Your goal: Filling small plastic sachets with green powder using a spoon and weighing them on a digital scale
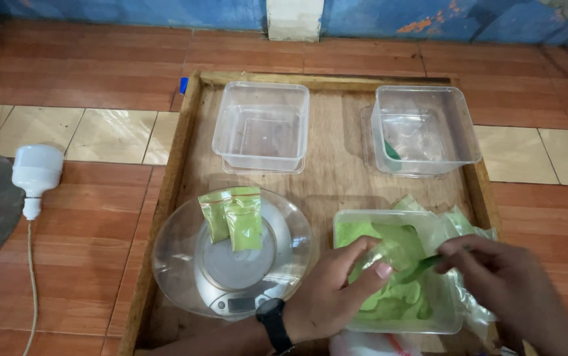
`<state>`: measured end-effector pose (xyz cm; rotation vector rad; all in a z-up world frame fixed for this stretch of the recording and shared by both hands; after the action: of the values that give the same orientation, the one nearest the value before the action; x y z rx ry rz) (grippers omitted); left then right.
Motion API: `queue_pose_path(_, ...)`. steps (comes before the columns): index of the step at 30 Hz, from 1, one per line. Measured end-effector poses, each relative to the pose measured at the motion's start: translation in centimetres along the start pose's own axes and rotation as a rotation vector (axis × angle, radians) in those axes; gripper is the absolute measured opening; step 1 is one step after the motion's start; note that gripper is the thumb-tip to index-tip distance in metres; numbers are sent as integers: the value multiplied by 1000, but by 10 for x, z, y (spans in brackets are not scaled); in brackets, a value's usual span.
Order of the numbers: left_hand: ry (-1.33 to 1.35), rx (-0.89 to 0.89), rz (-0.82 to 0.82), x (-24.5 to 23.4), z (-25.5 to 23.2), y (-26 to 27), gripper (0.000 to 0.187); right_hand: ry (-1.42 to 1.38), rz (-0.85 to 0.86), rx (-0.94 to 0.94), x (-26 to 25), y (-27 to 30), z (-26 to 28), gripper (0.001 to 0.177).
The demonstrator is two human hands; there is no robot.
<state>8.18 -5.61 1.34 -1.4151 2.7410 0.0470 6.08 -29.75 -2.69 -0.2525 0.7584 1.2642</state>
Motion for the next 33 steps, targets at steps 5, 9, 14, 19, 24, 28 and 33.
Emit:
queue_pose_path(5, -164, 118, 15, 4, -7, 0, 62, -250, -170, -48, -33, 11, 22, 31)
queue_pose_path(9, -259, 154, 15, 7, -7, 1, 67, -289, -286, -300, -55, 22, 33, 25)
queue_pose_path(14, -285, 118, 37, 12, 1, -1, 74, -77, -272, -363, -43, 53, 57, 19)
queue_pose_path(19, -28, 137, -27, 5, 5, -1, 42, -214, -331, -514, -57, 38, 27, 25)
queue_pose_path(24, 897, -87, 102, 13, 20, -5, 62, 272, 41, 67, -14, -9, -34, 20)
queue_pose_path(28, 649, -139, 74, 11, 12, -2, 42, 613, 219, -5, 21, -5, -8, 18)
queue_pose_path(33, 777, 97, 12, 8, -28, 6, 51, 739, 93, -169, 9, -21, -12, 42)
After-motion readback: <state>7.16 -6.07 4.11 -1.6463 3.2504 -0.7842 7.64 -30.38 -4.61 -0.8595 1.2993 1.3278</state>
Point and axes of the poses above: each hand's wrist, its own y-axis away from the middle knuckle, its own x-axis out of the palm, z = x × y, the point moved 10 cm from there along -y, towards the middle knuckle, and after that the axes turned 2 degrees about -x, right-handed, at the moved point
